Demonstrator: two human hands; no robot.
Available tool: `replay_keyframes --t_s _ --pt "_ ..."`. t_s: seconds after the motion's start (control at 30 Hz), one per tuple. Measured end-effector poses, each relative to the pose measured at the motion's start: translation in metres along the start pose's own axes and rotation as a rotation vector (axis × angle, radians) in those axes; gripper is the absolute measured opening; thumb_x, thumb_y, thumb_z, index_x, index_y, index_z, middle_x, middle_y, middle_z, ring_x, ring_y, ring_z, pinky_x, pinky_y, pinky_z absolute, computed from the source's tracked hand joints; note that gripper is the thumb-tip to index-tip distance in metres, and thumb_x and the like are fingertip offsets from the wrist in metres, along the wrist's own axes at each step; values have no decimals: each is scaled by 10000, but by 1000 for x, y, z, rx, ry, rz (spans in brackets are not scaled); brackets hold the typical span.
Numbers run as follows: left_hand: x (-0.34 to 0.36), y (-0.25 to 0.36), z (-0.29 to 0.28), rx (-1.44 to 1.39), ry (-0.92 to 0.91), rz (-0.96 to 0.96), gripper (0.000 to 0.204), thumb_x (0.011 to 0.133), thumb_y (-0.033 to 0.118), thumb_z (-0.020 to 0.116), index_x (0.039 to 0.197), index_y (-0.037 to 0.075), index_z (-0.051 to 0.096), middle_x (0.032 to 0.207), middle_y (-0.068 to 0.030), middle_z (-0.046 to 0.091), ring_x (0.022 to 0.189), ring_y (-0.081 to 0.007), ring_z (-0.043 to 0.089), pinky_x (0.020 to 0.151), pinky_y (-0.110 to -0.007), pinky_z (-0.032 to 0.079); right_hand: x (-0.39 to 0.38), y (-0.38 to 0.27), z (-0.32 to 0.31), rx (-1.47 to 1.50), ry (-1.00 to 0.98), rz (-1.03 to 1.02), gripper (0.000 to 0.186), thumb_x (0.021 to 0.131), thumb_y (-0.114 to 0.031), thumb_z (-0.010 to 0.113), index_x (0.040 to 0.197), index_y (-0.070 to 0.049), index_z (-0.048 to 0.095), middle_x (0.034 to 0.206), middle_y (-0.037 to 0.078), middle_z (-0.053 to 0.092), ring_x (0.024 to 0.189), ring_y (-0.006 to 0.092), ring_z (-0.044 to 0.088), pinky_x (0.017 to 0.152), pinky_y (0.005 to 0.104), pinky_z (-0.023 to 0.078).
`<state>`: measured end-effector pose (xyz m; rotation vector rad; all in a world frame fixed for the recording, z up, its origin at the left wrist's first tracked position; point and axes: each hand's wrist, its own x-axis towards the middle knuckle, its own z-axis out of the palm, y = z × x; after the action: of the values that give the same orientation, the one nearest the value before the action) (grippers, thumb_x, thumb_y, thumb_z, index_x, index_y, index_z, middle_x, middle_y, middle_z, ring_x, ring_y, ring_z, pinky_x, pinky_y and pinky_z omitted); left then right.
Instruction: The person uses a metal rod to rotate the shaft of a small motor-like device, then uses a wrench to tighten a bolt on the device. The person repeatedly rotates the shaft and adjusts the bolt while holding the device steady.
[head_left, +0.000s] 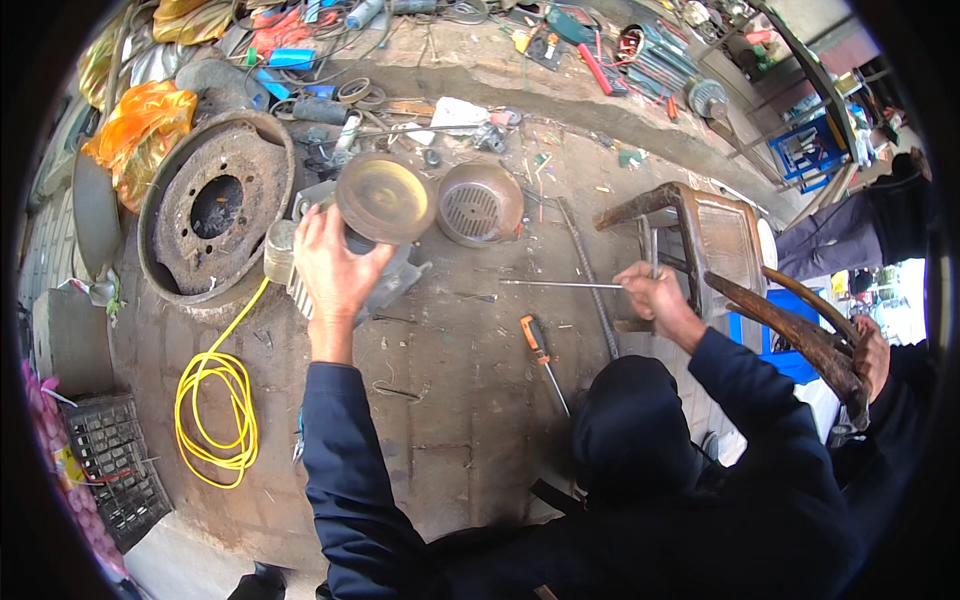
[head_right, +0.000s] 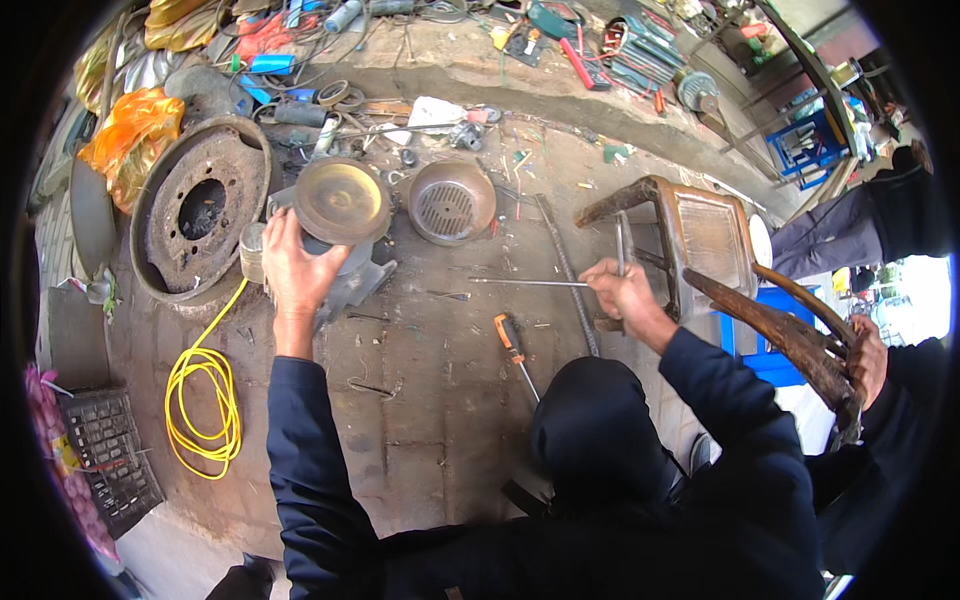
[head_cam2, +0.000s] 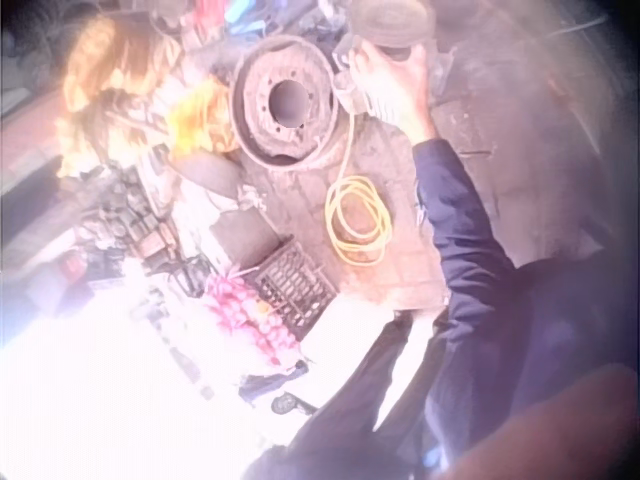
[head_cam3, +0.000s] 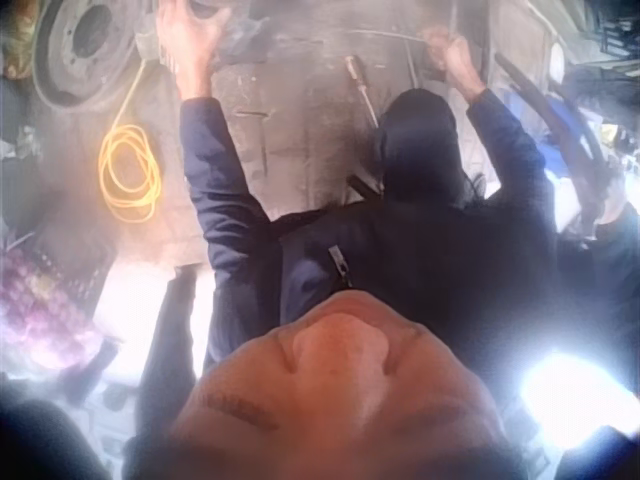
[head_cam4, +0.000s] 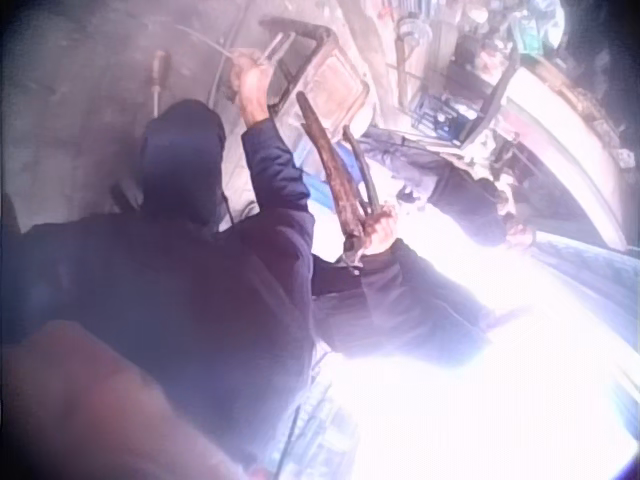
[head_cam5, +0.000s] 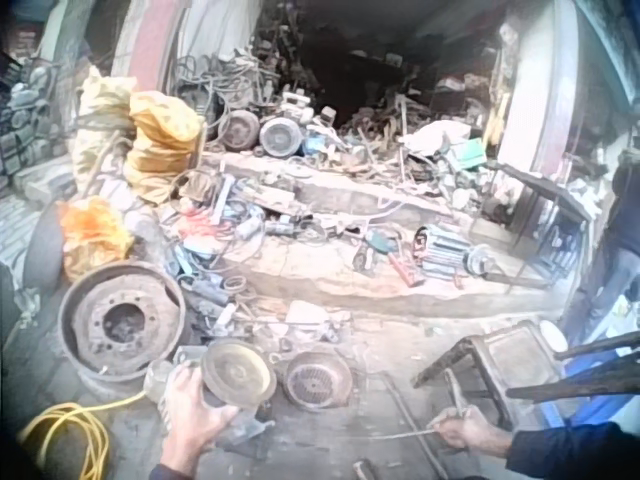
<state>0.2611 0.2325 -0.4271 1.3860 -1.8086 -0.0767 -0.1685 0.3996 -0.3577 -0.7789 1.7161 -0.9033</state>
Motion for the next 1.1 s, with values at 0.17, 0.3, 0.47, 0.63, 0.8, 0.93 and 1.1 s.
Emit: replay_keyframes --t_s 0.17,0.3,0.47,0.63,0.8,0.93,1.1 --pt "-2 -2 0 34 -47 -45 764 660 409 898 1247 -13 653 1323 -265 625 1290 -427 543 1105 -479 432 29 149 -38 562 206 258 167 964 -167 536 888 -95 666 575 -63 361 458 80 344 403 246 266" --pt "2 2 -4 23 -134 -122 822 686 418 890 1318 -22 603 1356 -287 592 1327 -447 500 1139 -499 393 44 226 -40 376 371 460 162 913 -151 609 779 -69 568 636 79 521 498 254 540 441 421 440" --pt "9 16 -14 -144 -223 -185 766 661 325 908 1289 9 603 1305 -239 612 1261 -457 516 1120 -521 394 37 240 -49 -708 9 506 451 930 -402 602 869 28 722 686 139 706 645 282 725 604 416 593" --pt "14 28 -18 -53 -275 -91 792 592 207 920 1285 19 587 1280 -200 624 1251 -432 511 1112 -510 394 37 212 -41 -889 -182 359 445 907 -398 567 785 -2 730 653 115 714 656 267 734 666 400 598" --pt "16 34 -34 137 -334 29 998 564 188 943 1415 -25 467 1433 -239 514 1399 -450 406 1185 -521 336 22 183 -34 -840 -89 320 380 898 -379 572 843 -44 742 670 108 723 709 268 747 730 394 593" --pt "5 44 -78 252 -403 -111 992 621 163 916 1438 -82 409 1468 -287 468 1407 -467 394 1191 -528 332 -27 130 -37 -706 -70 348 351 909 -351 582 921 -46 754 698 116 733 701 260 746 721 396 592" --pt "-32 113 -155 237 -593 -515 864 765 287 855 1426 -80 438 1298 -320 590 1216 -484 550 1062 -525 435 -101 30 -28 -515 -70 425 340 933 -312 586 1008 -27 754 720 108 739 627 222 727 659 380 584"
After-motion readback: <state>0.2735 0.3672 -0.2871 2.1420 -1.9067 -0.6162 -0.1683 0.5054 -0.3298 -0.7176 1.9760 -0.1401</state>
